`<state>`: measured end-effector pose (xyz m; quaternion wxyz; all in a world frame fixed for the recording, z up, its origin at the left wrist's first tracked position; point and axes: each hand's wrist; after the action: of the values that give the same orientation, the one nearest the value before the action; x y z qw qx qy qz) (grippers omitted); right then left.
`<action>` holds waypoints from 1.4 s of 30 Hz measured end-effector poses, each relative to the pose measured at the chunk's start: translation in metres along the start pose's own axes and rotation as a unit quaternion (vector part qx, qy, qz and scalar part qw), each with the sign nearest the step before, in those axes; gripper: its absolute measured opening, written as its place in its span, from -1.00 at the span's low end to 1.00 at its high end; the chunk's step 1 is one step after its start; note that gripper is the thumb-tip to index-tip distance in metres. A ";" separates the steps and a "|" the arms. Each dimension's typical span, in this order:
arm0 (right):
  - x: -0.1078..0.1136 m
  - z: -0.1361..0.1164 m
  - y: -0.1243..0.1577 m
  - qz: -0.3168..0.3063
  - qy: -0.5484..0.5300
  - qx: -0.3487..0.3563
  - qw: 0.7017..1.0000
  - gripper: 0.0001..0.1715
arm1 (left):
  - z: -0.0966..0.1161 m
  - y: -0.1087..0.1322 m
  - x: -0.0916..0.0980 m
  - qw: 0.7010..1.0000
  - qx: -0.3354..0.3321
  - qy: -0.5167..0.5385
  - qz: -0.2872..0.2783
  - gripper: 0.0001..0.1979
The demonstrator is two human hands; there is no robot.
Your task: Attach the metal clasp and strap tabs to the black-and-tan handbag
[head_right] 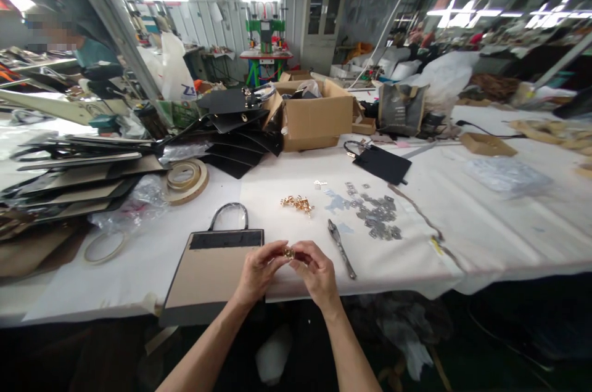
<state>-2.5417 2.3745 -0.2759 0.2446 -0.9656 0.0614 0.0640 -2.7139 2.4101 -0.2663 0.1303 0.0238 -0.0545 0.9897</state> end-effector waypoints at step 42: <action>0.008 -0.002 -0.014 -0.046 -0.100 -0.268 0.957 -0.45 | 0.007 0.011 -0.003 0.991 -0.110 -0.063 0.045 -0.81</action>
<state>-2.5316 2.3856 -0.2689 -0.0156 -0.9862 -0.0274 0.1626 -2.7137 2.3980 -0.2604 0.0840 0.0694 -0.1725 0.9790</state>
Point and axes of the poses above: each hand's wrist, its own y-axis away from the middle knuckle, its own x-axis out of the back of the hand, z = x × y, and after that the axes turned 12 degrees about x, right-handed
